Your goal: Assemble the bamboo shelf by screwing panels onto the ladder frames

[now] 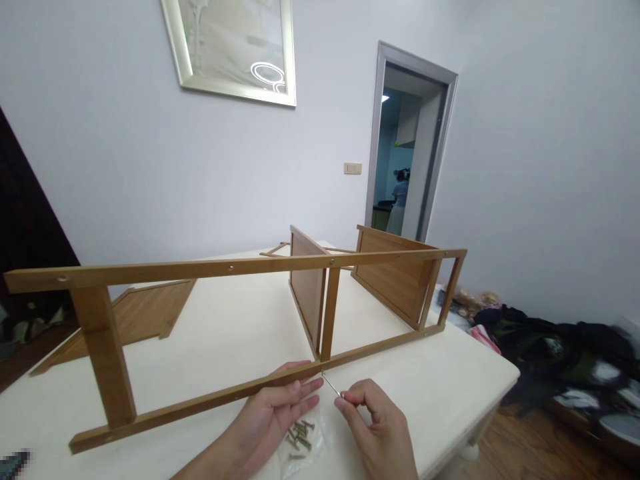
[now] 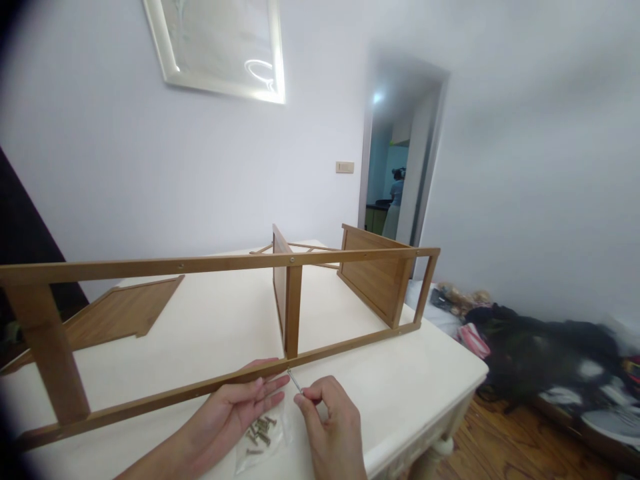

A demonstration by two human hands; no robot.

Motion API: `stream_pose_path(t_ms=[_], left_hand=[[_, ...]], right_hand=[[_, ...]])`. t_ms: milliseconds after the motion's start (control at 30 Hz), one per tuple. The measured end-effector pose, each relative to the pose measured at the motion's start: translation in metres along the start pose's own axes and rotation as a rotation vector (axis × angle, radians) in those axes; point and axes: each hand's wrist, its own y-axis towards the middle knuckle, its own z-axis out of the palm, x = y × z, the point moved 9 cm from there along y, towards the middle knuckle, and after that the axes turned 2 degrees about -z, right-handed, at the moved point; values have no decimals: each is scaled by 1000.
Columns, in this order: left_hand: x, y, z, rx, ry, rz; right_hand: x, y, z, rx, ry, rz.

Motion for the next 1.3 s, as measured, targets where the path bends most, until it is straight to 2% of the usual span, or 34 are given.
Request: stream_pose_path(t_ms=[267, 567, 700, 900, 1033, 1167, 1233, 1300], left_hand=[[2, -1, -1, -22, -35, -8], [1, -1, 0, -10, -32, -2], [0, 0, 0, -2, -15, 3], [1, 0, 1, 26, 0, 11], [2, 0, -1, 16, -6, -3], [2, 1, 0, 3, -20, -2], [1, 1, 1, 0, -24, -1], [1, 1, 1, -1, -28, -5]], right_hand=[[-7, -3, 0, -40, 86, 148], [-5, -2, -2, -70, 59, 112], [8, -1, -2, -21, -77, -32], [34, -15, 10, -93, -328, -441], [29, -24, 19, -183, -431, -516], [30, -27, 20, -245, -484, -560], [36, -27, 19, -231, -518, -600], [42, -28, 23, -165, -572, -644]])
